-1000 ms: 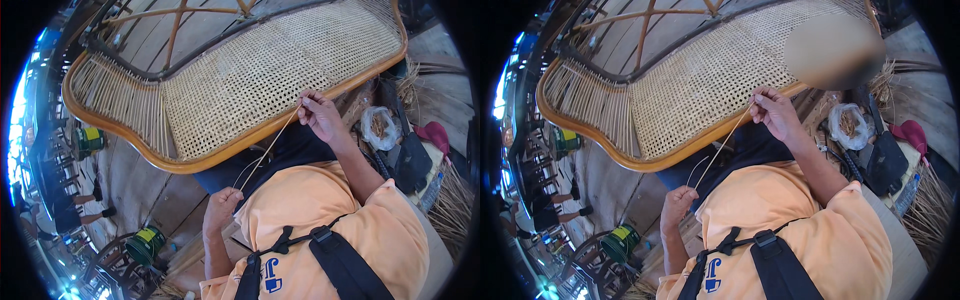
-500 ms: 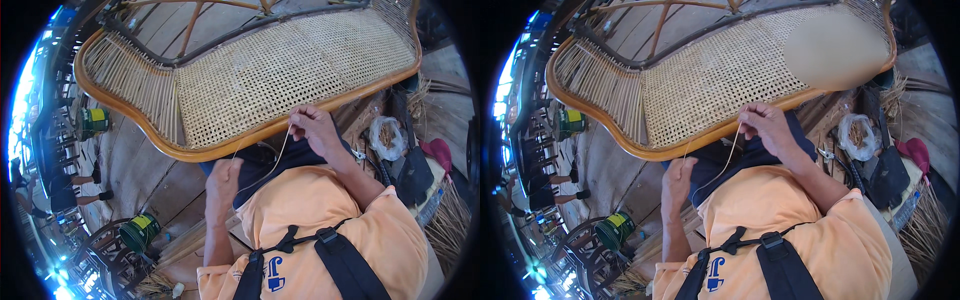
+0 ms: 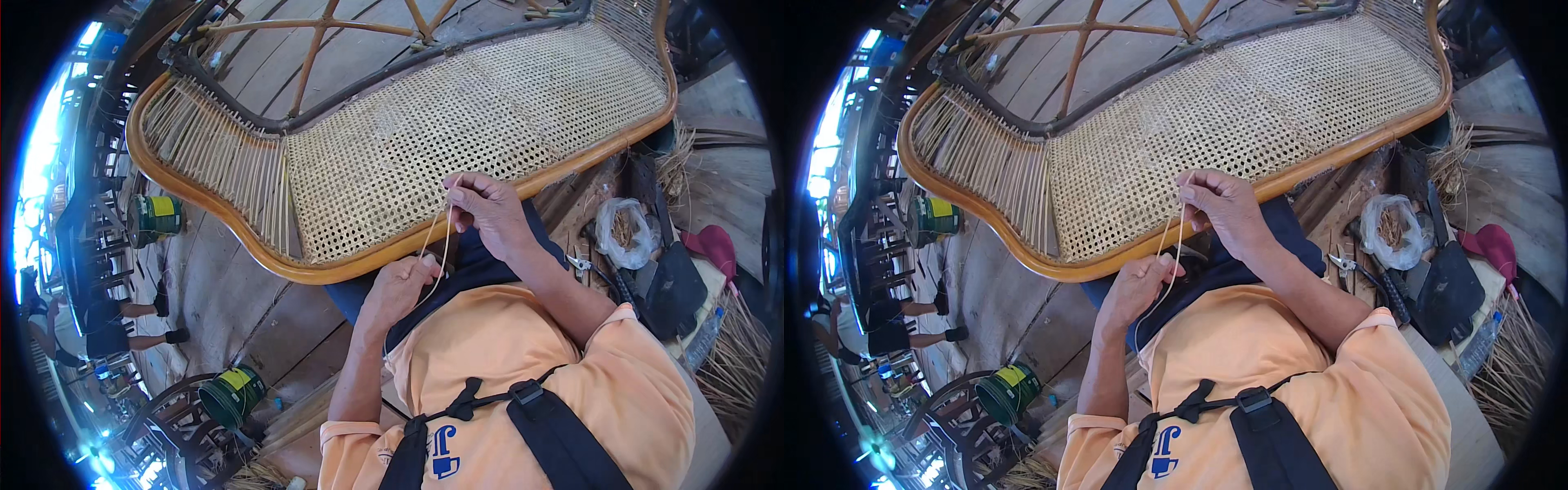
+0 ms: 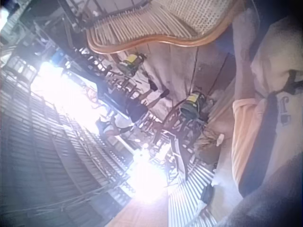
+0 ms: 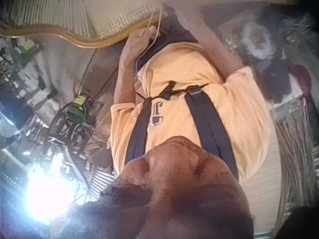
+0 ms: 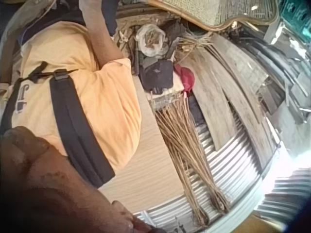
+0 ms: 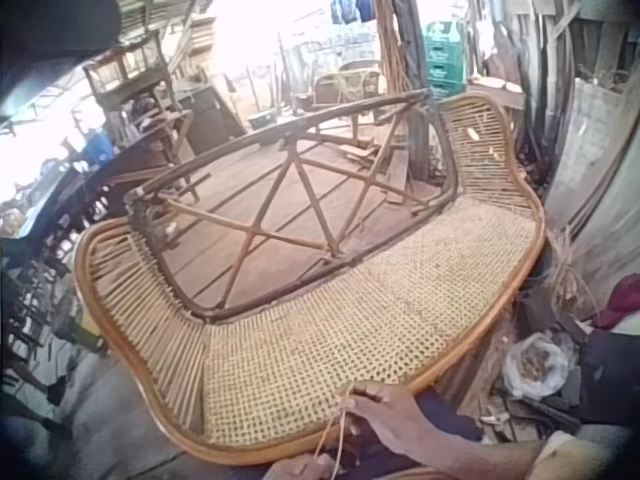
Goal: Weaving or repairing the rattan seat of a chair using long strips of material and small tools.
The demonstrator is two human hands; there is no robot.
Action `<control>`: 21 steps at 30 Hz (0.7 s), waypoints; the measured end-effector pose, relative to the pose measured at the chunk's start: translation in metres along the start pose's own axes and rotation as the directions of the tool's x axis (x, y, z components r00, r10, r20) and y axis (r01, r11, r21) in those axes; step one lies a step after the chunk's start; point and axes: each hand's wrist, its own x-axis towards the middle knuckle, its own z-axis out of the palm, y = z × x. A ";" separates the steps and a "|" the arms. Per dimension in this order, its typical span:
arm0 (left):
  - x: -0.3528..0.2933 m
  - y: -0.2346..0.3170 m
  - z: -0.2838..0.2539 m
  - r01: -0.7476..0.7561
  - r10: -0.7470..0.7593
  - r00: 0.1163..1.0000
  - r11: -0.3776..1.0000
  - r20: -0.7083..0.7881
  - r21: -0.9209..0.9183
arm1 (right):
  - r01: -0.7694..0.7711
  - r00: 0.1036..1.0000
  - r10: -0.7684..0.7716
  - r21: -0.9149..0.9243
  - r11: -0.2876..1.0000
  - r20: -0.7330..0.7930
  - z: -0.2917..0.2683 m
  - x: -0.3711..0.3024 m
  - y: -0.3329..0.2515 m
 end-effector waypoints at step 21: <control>0.032 0.034 0.029 -0.059 -0.018 0.982 0.914 -0.186 -0.401 | 0.134 0.976 -0.173 -0.261 0.956 -0.134 -0.001 -0.008 0.006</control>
